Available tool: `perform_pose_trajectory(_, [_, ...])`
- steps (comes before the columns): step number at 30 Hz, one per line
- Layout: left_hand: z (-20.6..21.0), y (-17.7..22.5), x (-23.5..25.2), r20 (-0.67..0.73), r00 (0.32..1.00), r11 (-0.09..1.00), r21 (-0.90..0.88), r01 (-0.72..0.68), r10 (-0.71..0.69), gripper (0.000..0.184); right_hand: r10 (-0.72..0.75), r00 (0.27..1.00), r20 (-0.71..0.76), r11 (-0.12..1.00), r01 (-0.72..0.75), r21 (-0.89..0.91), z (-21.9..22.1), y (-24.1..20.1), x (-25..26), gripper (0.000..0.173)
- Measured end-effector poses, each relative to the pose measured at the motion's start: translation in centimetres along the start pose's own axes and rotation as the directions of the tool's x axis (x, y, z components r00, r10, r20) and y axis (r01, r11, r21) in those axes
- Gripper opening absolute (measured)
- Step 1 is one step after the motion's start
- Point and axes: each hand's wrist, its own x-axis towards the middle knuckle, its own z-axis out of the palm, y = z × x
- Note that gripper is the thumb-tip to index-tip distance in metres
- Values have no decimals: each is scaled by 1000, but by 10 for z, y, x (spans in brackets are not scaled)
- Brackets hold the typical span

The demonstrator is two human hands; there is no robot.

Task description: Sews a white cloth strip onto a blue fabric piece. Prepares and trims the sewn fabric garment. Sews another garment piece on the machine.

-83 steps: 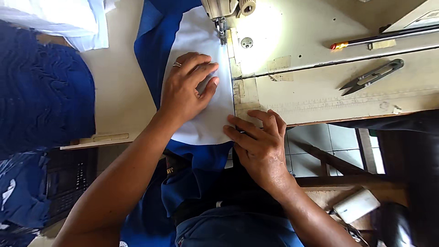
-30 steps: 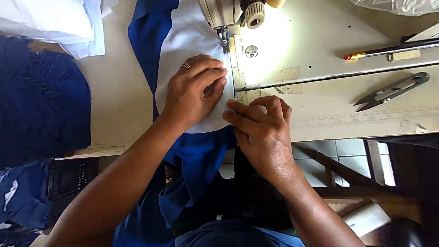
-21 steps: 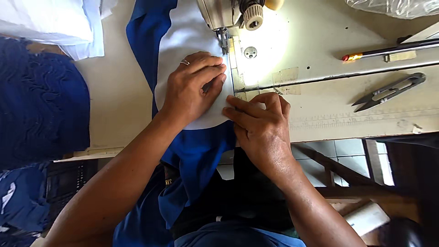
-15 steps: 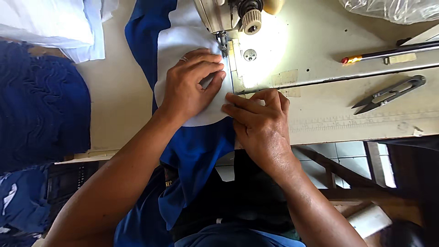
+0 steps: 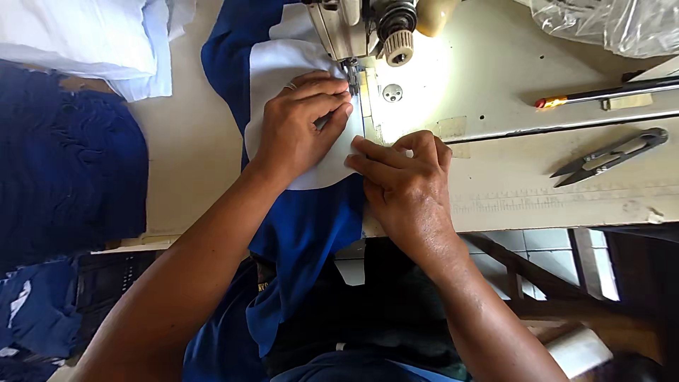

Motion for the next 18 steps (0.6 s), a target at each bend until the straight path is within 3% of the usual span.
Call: perform_pose_trajectory(18, [3,-12,11,-17,1000,1000,-1,-9,9,21,-7,1000,-20,1000,7,-1,5,3,10,30])
